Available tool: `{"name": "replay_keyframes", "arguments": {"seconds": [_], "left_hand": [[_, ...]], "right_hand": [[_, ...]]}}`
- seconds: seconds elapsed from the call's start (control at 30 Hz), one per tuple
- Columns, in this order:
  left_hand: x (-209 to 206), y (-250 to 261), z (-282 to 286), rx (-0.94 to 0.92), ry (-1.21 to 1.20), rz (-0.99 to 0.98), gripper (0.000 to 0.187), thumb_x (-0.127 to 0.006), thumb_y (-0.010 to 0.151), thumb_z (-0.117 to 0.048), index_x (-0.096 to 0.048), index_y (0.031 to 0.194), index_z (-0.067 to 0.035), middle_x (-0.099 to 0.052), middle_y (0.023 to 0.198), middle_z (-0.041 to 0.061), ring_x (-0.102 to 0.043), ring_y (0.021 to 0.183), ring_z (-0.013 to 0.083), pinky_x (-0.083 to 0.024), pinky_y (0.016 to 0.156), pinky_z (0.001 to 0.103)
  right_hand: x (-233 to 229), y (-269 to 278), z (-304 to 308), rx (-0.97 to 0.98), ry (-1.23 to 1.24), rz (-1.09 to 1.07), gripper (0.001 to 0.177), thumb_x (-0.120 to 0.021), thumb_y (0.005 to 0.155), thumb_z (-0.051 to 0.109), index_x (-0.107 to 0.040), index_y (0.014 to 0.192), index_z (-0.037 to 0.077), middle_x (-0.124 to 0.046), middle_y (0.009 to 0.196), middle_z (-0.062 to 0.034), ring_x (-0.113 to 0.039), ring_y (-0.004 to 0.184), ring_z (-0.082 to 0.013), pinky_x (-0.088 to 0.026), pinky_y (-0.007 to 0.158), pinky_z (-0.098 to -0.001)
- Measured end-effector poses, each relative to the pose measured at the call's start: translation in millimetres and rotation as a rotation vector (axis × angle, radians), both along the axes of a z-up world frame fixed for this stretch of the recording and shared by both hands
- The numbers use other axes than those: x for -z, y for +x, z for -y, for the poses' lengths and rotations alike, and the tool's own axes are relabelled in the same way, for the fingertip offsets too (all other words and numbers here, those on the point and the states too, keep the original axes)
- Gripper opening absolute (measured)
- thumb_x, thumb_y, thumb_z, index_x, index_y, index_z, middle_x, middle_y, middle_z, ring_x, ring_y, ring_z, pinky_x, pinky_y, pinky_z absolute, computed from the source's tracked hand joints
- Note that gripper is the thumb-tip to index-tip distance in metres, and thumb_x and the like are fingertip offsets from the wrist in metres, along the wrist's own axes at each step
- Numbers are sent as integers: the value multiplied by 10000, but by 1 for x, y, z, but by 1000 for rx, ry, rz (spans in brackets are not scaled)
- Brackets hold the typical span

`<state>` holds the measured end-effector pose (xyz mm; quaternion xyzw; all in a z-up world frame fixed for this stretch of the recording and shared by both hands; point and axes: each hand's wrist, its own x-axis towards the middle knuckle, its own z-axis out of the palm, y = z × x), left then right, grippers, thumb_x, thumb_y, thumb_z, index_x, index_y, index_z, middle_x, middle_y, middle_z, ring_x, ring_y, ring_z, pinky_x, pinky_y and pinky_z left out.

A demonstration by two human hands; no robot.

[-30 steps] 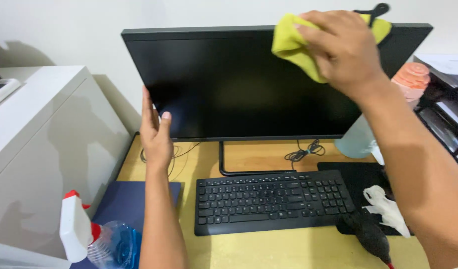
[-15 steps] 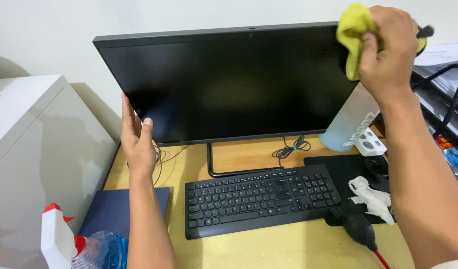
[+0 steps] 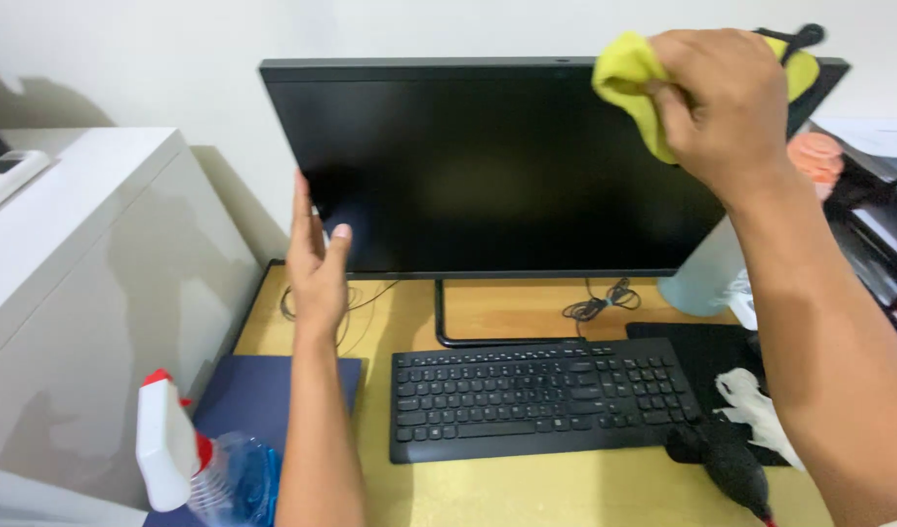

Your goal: Cleaning a computer monitor screen and surrounding desk area using a microfiber cloth and air blower.

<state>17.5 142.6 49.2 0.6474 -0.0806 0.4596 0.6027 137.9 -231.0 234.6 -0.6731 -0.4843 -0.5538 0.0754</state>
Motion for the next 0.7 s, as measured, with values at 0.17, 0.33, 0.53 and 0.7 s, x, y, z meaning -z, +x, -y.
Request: {"name": "replay_keyframes", "arguments": {"seconds": [0.17, 0.33, 0.53, 0.7], "left_hand": [[-3, -4, 0, 37, 16, 19, 767, -542, 970, 45, -211, 1658, -21, -248, 1739, 113, -210, 1619, 217, -135, 1304, 344], [0, -4, -5, 26, 20, -7, 769, -552, 961, 34, -215, 1651, -12, -252, 1733, 117, -219, 1611, 227, -142, 1299, 347], [3, -2, -14, 123, -44, 39, 662, -469, 1047, -152, -236, 1650, -11, -244, 1737, 118, -196, 1624, 243, -128, 1314, 371], [5, 2, -25, 221, -151, 66, 708, -269, 1109, -499, -221, 1658, -55, -248, 1735, 128, -199, 1627, 283, -137, 1308, 424]], "right_hand": [[-8, -5, -86, -99, -119, 155, 259, -737, 968, 29, -666, 1216, 52, -723, 1167, -123, -710, 1019, -283, -551, 913, -391], [5, -19, -176, -104, -134, 148, 359, -720, 1017, 88, -634, 1365, 67, -665, 1360, -135, -668, 1215, -312, -526, 1020, -432], [22, -35, -237, -44, -185, 171, 519, -559, 1042, 67, -538, 1560, 43, -429, 1673, -129, -385, 1553, -314, -298, 1277, -492], [46, -38, -247, -47, -247, 207, 513, -529, 1080, 103, -475, 1581, 7, -329, 1736, -113, -268, 1609, -301, -190, 1313, -521]]}}
